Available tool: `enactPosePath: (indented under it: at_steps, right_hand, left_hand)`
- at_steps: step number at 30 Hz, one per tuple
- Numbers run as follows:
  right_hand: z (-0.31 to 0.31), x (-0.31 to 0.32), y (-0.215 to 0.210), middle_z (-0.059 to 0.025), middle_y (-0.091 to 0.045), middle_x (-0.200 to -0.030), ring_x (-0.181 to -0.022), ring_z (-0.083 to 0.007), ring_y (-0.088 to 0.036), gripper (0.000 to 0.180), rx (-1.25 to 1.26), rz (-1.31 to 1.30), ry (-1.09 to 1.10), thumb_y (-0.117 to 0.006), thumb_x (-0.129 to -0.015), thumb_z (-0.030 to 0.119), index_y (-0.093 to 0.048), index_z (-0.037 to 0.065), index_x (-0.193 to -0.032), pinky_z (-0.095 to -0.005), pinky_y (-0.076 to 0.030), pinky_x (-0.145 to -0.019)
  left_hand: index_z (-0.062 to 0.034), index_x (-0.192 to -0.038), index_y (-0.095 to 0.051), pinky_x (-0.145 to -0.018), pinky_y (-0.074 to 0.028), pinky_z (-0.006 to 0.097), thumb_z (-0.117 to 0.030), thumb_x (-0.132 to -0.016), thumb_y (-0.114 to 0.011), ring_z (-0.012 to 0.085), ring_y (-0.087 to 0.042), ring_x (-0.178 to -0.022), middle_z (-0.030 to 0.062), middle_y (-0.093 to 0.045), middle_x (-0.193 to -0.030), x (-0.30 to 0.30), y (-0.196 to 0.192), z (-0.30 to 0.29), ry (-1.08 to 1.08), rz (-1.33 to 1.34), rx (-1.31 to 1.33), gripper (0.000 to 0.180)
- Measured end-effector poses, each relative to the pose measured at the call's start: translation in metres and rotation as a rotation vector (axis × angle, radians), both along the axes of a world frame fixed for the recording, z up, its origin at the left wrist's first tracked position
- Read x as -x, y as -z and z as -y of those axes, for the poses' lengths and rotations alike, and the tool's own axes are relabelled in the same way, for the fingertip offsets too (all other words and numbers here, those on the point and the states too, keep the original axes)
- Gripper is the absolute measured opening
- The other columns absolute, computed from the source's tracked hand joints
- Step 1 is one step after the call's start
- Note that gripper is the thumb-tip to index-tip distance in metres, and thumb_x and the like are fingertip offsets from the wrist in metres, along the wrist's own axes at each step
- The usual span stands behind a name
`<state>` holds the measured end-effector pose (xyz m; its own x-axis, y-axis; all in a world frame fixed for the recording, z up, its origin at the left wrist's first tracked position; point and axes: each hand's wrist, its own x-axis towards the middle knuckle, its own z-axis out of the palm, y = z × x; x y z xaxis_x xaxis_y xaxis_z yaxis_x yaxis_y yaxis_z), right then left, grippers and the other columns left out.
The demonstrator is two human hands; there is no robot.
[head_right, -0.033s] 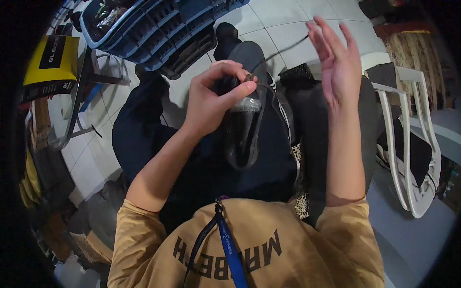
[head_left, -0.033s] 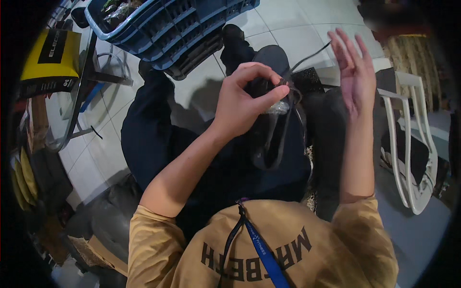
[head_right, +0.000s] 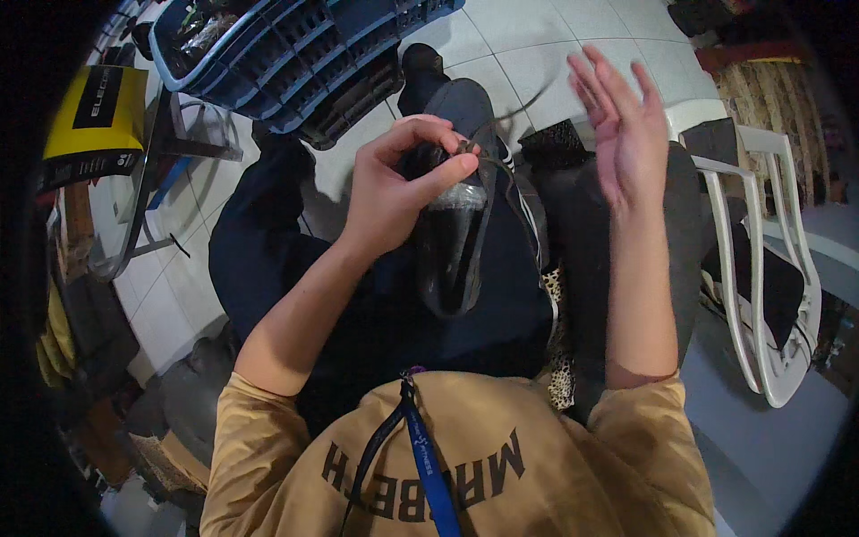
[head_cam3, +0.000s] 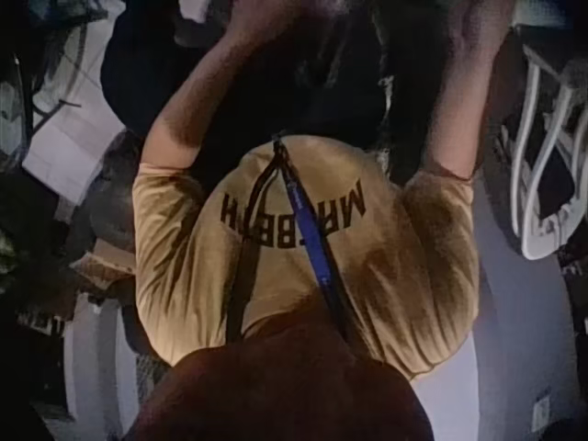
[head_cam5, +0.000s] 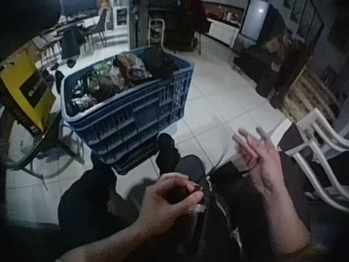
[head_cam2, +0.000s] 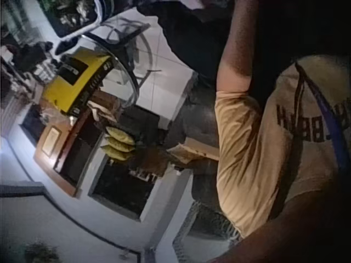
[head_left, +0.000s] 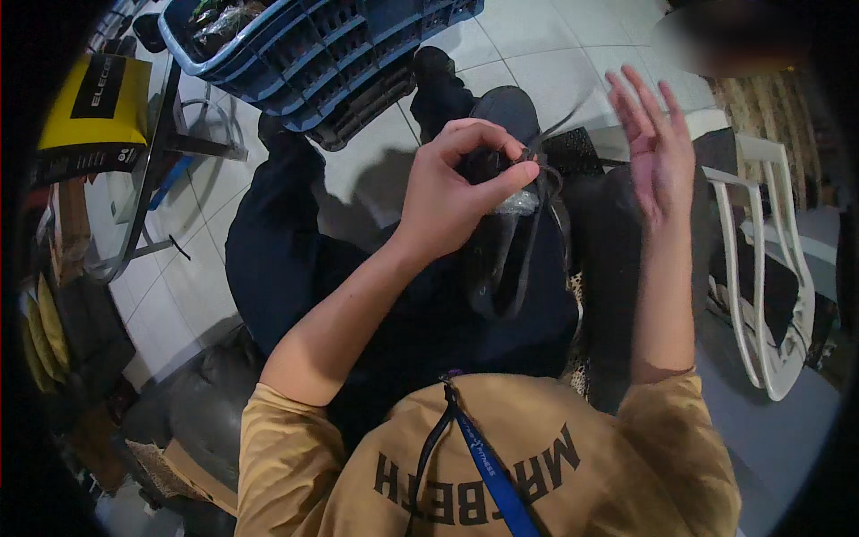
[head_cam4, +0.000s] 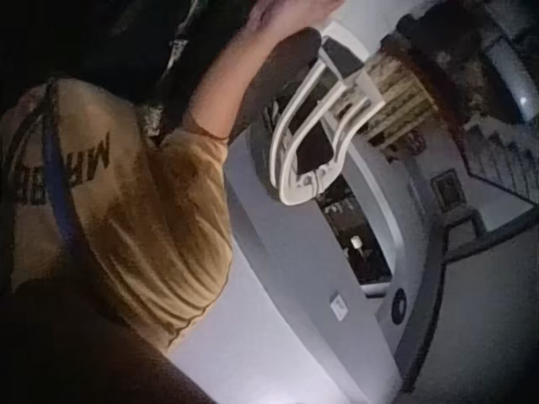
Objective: Lacing a pair of dark shoes and inspecting them.
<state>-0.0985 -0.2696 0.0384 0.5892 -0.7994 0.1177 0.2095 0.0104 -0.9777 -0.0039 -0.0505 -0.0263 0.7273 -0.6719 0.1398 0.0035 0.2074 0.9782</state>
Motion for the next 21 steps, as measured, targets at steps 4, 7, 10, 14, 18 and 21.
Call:
enactPosePath:
  at_steps: [4,7,10,14,18,21]
  right_hand:
    - [-0.023,0.040,0.030,-0.0134,-0.067,-0.112,-0.108,-0.0242,-0.068,0.046,0.000,-0.158,-0.012,-0.070,-0.101,0.015,-0.051,-0.004,-0.138,-0.0344,-0.057,-0.094]
    - [-0.060,0.046,0.018,-0.0068,-0.067,-0.104,-0.095,-0.0174,-0.066,0.020,0.514,-0.337,-0.288,-0.077,-0.093,0.010,-0.071,0.002,-0.109,-0.0301,-0.052,-0.086]
    - [-0.066,0.042,0.012,-0.0099,-0.070,-0.093,-0.087,-0.0194,-0.068,0.018,0.812,-0.374,-0.329,-0.080,-0.090,0.010,-0.074,0.001,-0.105,-0.0320,-0.054,-0.079]
    - [-0.068,0.045,-0.012,-0.0096,-0.070,-0.086,-0.079,-0.0175,-0.068,0.017,0.832,-0.511,-0.368,-0.077,-0.092,0.008,-0.074,0.001,-0.107,-0.0311,-0.055,-0.073]
    - [-0.071,0.052,-0.038,-0.0101,-0.072,-0.088,-0.075,-0.0161,-0.070,0.016,0.600,-0.729,-0.483,-0.071,-0.094,0.003,-0.074,0.001,-0.110,-0.0304,-0.055,-0.068]
    - [-0.059,0.071,-0.058,-0.0100,-0.075,-0.090,-0.076,-0.0168,-0.073,0.020,0.524,-0.771,-0.726,-0.067,-0.094,-0.001,-0.076,0.001,-0.112,-0.0302,-0.056,-0.069]
  left_hand:
    - [-0.0020,-0.090,-0.072,-0.102,-0.047,0.033,-0.008,-0.085,-0.086,0.0162,-0.066,-0.110,0.0047,-0.073,-0.100,0.000,-0.001,-0.001,0.006,0.074,-0.040,0.016]
    - [-0.0019,-0.093,-0.072,-0.098,-0.051,0.032,-0.006,-0.086,-0.085,0.0153,-0.069,-0.105,0.0052,-0.074,-0.101,0.000,0.002,0.002,0.033,0.042,-0.041,0.015]
    - [-0.0016,-0.097,-0.072,-0.095,-0.054,0.030,-0.004,-0.088,-0.083,0.0151,-0.072,-0.101,0.0050,-0.074,-0.102,-0.003,0.006,0.002,0.048,0.001,-0.029,0.015]
    - [-0.0008,-0.098,-0.071,-0.095,-0.054,0.029,-0.004,-0.088,-0.083,0.0148,-0.072,-0.101,0.0050,-0.075,-0.102,0.001,0.003,0.003,0.023,-0.025,-0.031,0.015]
    - [-0.0010,-0.098,-0.072,-0.094,-0.054,0.029,-0.005,-0.089,-0.083,0.0136,-0.072,-0.100,0.0049,-0.075,-0.102,0.001,0.002,-0.001,-0.009,-0.039,-0.021,0.015]
    - [-0.0011,-0.097,-0.073,-0.091,-0.053,0.028,-0.007,-0.089,-0.083,0.0121,-0.071,-0.098,0.0047,-0.076,-0.100,0.000,-0.006,-0.003,-0.039,-0.120,-0.002,0.014]
